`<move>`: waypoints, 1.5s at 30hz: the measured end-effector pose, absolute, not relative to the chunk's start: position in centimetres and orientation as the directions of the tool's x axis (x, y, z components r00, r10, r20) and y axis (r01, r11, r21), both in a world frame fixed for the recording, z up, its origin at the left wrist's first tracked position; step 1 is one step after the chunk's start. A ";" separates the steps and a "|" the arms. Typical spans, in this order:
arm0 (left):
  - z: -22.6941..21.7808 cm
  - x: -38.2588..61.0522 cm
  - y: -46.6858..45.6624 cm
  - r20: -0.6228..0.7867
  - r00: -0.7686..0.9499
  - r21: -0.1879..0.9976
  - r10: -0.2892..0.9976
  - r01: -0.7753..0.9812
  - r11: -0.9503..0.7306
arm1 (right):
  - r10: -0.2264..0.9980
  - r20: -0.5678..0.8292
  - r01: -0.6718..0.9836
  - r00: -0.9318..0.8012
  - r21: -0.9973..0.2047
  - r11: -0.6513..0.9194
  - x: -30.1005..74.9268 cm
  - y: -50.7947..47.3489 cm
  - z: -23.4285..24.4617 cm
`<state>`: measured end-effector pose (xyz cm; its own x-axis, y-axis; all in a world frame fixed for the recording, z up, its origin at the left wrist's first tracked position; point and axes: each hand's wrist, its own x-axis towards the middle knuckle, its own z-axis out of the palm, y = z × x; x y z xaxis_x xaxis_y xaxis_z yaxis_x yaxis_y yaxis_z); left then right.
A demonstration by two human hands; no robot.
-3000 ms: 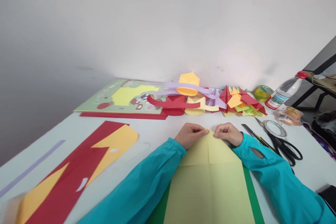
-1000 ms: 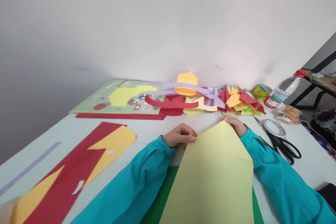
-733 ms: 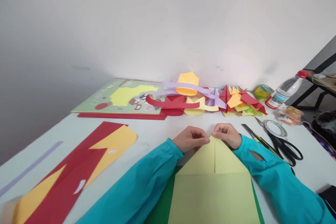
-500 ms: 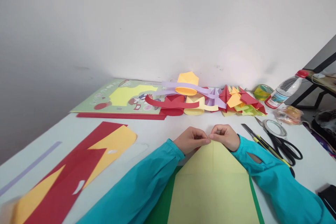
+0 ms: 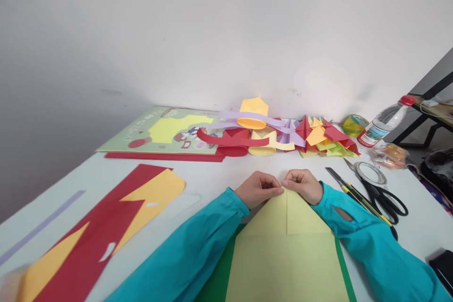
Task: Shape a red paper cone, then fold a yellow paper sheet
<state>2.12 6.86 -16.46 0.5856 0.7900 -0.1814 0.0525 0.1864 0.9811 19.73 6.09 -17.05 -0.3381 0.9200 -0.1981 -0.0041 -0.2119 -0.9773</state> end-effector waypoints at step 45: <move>-17.3 2.7 6.5 -0.102 0.520 0.993 0.848 0.102 0.057 | 0.936 -0.101 -0.009 -0.337 -0.994 -0.111 20.1 6.4 -17.2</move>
<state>2.71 6.45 -17.30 0.5204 0.8478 -0.1021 0.1025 0.0568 0.9931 20.07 6.40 -17.19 -0.3373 0.9359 -0.1013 -0.0087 -0.1107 -0.9938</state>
